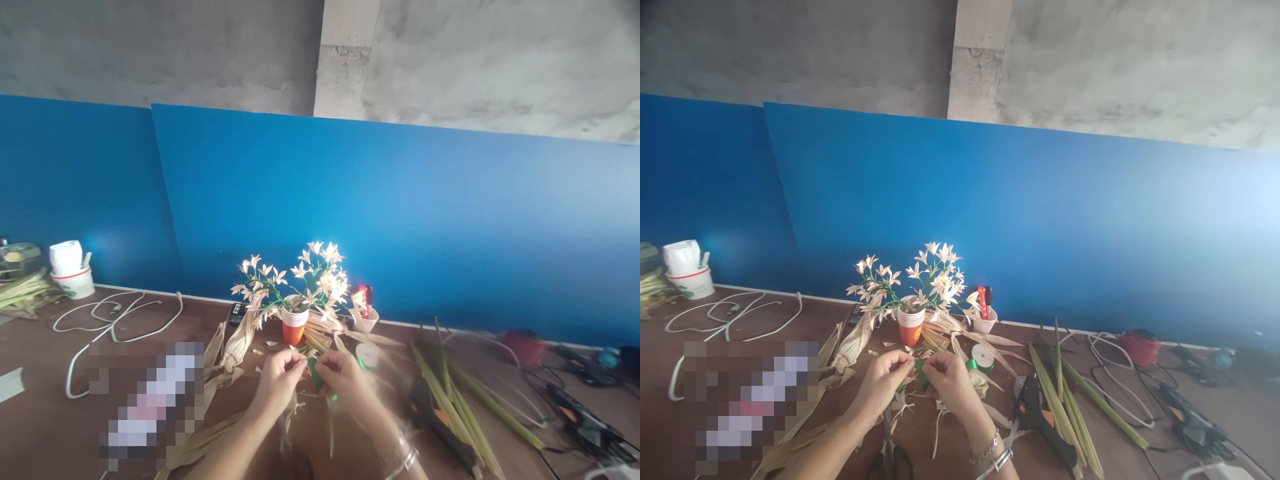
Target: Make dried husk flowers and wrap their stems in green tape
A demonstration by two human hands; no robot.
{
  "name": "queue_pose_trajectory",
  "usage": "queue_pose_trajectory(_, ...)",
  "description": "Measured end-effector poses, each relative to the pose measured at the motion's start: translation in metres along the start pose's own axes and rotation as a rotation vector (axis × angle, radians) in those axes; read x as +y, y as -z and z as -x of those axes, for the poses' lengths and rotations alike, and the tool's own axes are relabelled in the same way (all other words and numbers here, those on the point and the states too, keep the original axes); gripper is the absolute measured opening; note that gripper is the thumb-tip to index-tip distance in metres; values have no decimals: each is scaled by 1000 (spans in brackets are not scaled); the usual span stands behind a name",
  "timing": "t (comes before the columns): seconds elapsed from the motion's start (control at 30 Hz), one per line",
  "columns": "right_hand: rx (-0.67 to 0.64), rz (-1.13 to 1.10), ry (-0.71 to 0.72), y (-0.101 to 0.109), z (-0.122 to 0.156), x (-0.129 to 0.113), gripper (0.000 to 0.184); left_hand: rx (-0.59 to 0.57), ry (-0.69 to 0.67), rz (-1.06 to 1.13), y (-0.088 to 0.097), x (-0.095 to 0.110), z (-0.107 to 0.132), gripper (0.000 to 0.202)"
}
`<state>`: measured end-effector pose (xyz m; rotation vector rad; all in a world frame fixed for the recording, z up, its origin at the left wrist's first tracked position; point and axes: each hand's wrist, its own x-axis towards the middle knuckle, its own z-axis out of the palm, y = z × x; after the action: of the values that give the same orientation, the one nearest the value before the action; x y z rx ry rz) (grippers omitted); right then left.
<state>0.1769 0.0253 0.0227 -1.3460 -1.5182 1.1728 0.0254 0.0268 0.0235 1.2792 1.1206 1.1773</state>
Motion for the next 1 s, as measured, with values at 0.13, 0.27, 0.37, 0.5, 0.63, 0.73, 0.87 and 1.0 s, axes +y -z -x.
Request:
queue_pose_trajectory(0.13, 155, 75, -12, 15, -1, -2, 21, 20, 49, -6, 3, 2, -3, 22)
queue_pose_trajectory(0.27, 247, 182, -21, 33, 5, -12, 18, 56, 68, -18, 6, 4, -9, 23)
queue_pose_trajectory(0.37, 163, 257, 2, 24, 22, -21, 23, 84, 81, -31, 10, 4, -14, 22)
queue_pose_trajectory(0.5, -32, 487, 115, -7, 45, -24, 26, 112, 101, -32, 21, 2, -10, 24)
queue_pose_trajectory(0.63, 136, 797, 42, 2, 56, -21, 19, 132, 108, -19, 36, 0, 5, 28)
queue_pose_trajectory(0.73, 376, 1024, -106, 41, 65, -9, 20, 133, 132, 8, 40, -4, 15, 30)
queue_pose_trajectory(0.87, 680, 1244, -363, 84, 85, 19, 30, 120, 141, 62, 29, -12, 19, 32)
queue_pose_trajectory(1.0, 653, 1284, -439, 96, 94, 45, 35, 82, 136, 92, 12, -12, 19, 31)
